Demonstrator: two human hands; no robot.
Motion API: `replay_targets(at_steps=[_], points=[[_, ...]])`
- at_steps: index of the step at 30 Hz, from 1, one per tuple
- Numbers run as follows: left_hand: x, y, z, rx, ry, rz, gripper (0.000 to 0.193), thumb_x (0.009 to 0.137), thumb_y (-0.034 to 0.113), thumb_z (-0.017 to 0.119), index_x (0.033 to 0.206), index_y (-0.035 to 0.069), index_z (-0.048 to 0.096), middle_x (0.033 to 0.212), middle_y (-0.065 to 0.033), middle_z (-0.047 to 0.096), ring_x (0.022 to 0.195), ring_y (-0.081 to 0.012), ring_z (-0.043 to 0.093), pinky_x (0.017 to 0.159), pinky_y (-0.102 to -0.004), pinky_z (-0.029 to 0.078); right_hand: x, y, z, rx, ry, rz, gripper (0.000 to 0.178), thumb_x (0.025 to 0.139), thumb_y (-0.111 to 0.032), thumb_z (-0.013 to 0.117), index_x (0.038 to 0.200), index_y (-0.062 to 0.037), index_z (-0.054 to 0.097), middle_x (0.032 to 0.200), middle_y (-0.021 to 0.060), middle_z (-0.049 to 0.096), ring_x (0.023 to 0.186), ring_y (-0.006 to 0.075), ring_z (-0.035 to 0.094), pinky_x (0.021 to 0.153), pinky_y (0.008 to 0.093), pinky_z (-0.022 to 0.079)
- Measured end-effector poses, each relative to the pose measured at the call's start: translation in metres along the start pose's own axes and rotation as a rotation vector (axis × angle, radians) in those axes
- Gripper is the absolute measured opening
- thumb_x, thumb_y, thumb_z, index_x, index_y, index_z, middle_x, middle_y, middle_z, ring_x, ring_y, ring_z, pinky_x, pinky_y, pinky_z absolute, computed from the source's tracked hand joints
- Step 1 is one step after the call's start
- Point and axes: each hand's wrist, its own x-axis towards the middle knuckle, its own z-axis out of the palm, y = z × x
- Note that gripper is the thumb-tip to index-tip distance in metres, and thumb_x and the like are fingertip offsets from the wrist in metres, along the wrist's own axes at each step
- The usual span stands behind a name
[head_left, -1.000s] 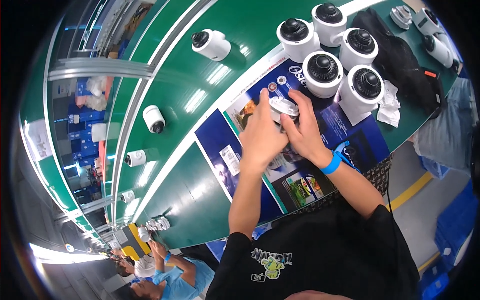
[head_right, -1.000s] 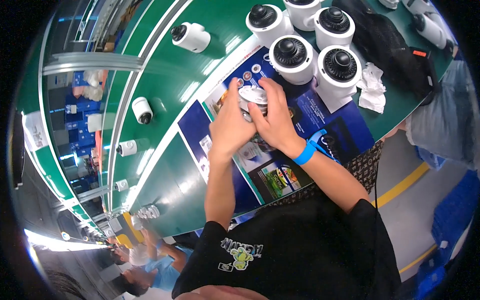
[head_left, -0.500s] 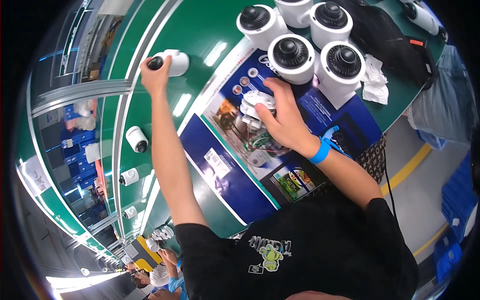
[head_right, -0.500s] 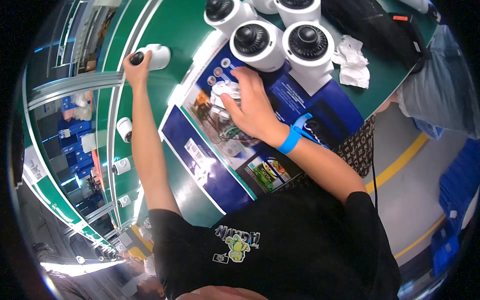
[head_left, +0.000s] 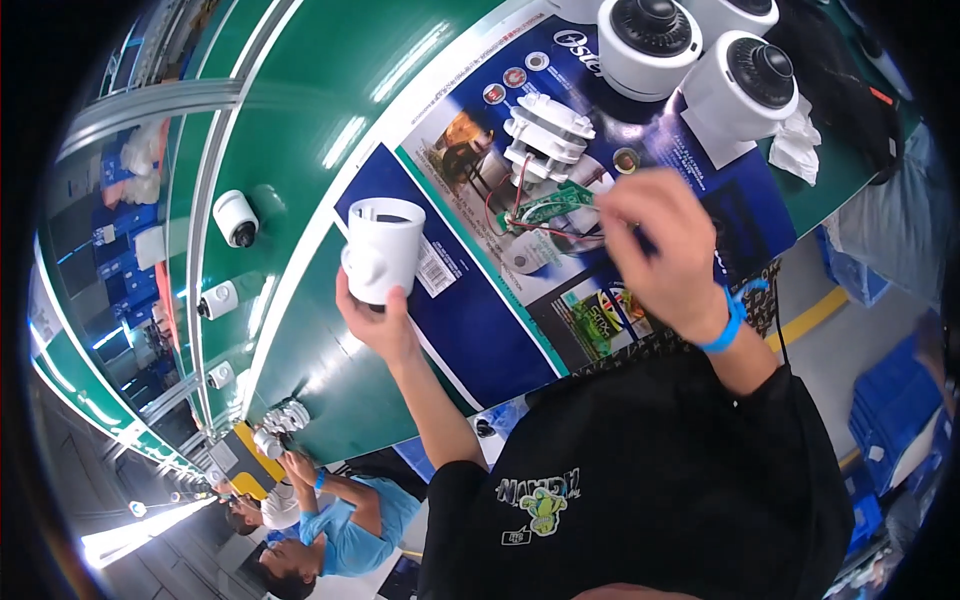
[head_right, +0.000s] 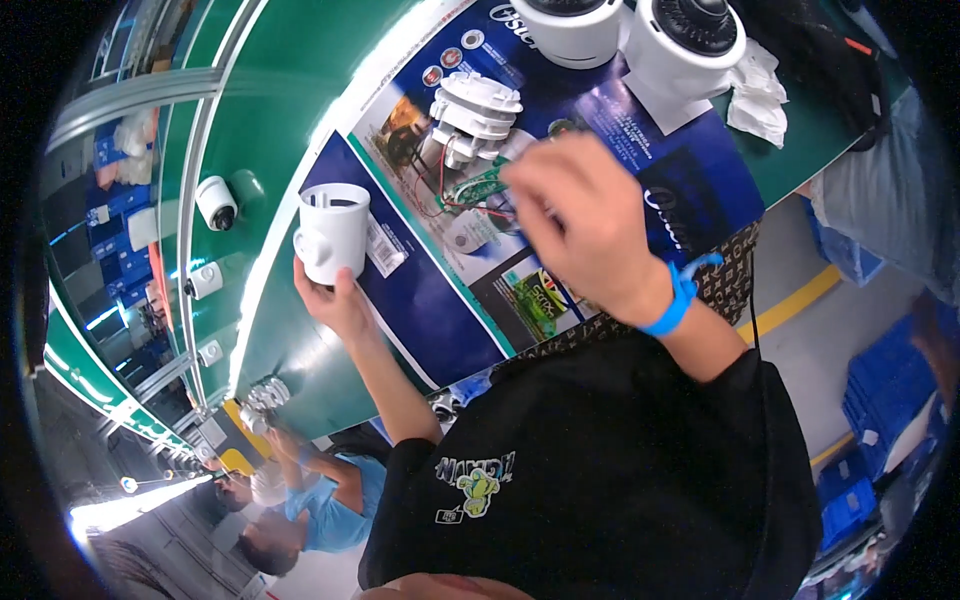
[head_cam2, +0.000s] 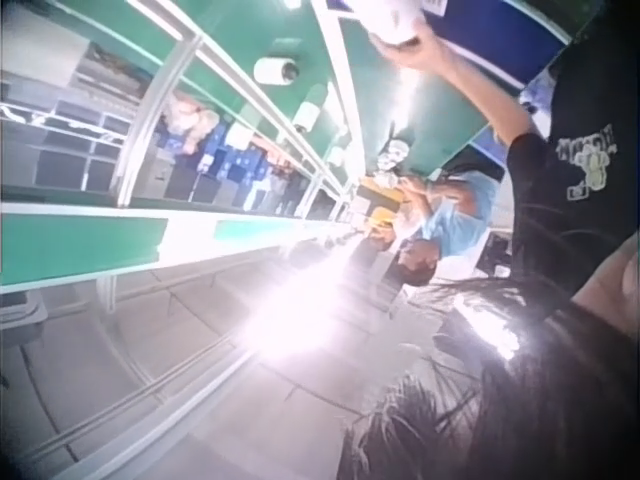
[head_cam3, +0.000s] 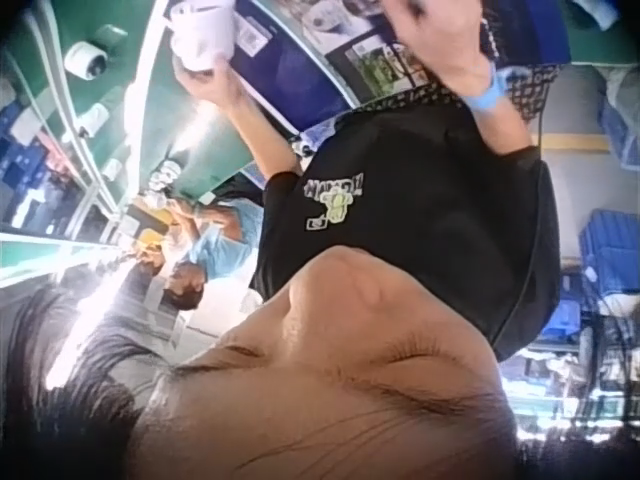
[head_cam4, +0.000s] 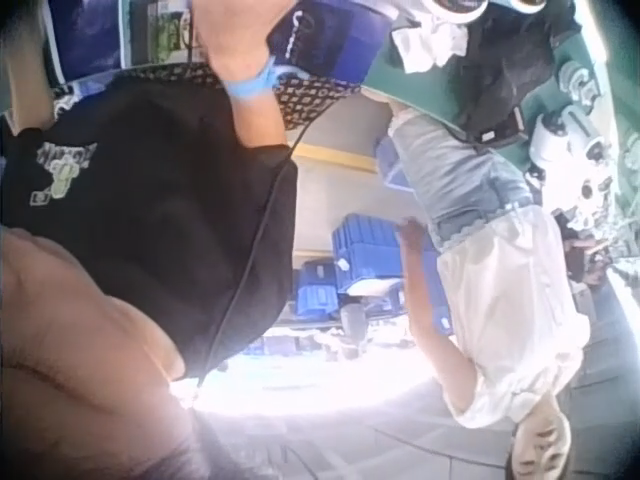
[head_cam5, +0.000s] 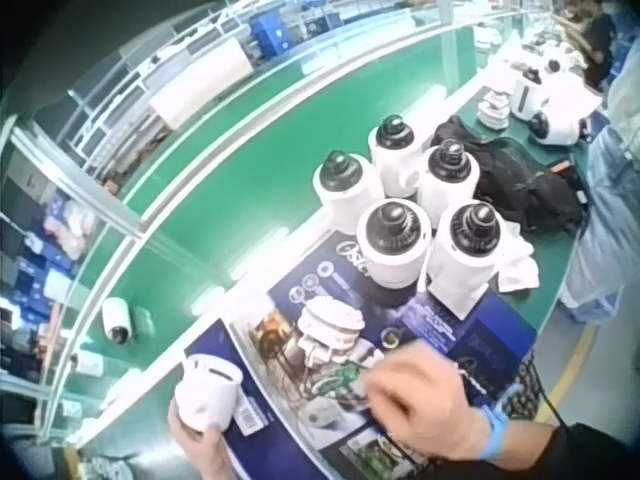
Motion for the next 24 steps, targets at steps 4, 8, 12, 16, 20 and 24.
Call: replay_targets(at_steps=[4,8,12,16,20,24], points=[[-0.006,0.014,0.003,0.242,-0.246,0.239,0.079,0.064,0.005,0.077,0.131,0.001,0.037,0.136,-0.0195,0.037,0.122,-0.0306,0.044,0.103,-0.0429,0.036,-0.038,-0.033,0.005,-0.085,-0.469,-0.105,0.023,0.068,-0.001,0.065,0.091,-0.0036,0.062,0.095,0.0098,0.059,0.077,0.0236,0.059,0.064,0.0335,0.049],[-0.003,0.043,0.01,0.562,-0.427,0.276,0.087,0.062,0.012,0.08,0.133,0.003,0.033,0.141,-0.019,0.034,0.125,-0.0329,0.04,0.105,-0.0425,0.032,-0.055,-0.024,0.022,-0.245,-0.521,-0.046,0.032,0.071,-0.002,0.06,0.102,-0.0006,0.059,0.115,0.0145,0.055,0.086,0.0258,0.06,0.068,0.0327,0.05],[0.009,0.077,0.036,0.899,-0.581,0.329,0.095,0.059,0.028,0.085,0.135,-0.001,0.035,0.144,-0.0192,0.034,0.129,-0.0357,0.038,0.105,-0.0423,0.031,-0.043,-0.019,0.02,-0.331,-0.477,0.001,0.04,0.071,-0.002,0.057,0.111,0.0007,0.057,0.125,0.0196,0.052,0.089,0.0283,0.062,0.066,0.0325,0.052],[0.013,0.077,0.049,0.92,-0.583,0.166,0.09,0.059,0.029,0.085,0.132,-0.002,0.043,0.127,-0.0201,0.053,0.116,-0.0352,0.052,0.098,-0.0377,0.041,-0.039,-0.016,0.036,-0.541,-0.469,-0.012,0.046,0.072,-0.008,0.056,0.118,-0.0028,0.054,0.13,0.0193,0.05,0.081,0.024,0.067,0.047,0.0284,0.051],[0.018,0.069,0.03,0.855,-0.608,0.182,0.087,0.059,0.022,0.083,0.133,-0.001,0.042,0.126,-0.021,0.053,0.114,-0.0359,0.053,0.096,-0.0396,0.042,-0.031,-0.016,0.048,-0.563,-0.397,-0.064,0.044,0.072,-0.008,0.056,0.115,0.0008,0.054,0.112,0.0151,0.055,0.066,0.0191,0.063,0.046,0.0279,0.05],[0.016,0.064,0.039,0.782,-0.61,0.248,0.087,0.058,0.024,0.084,0.131,-0.001,0.044,0.125,-0.0208,0.053,0.112,-0.0362,0.054,0.095,-0.0408,0.042,-0.029,-0.008,0.044,-0.604,-0.316,-0.003,0.038,0.071,-0.008,0.058,0.108,0.0012,0.056,0.101,0.0091,0.054,0.066,0.0167,0.061,0.045,0.0267,0.048]])
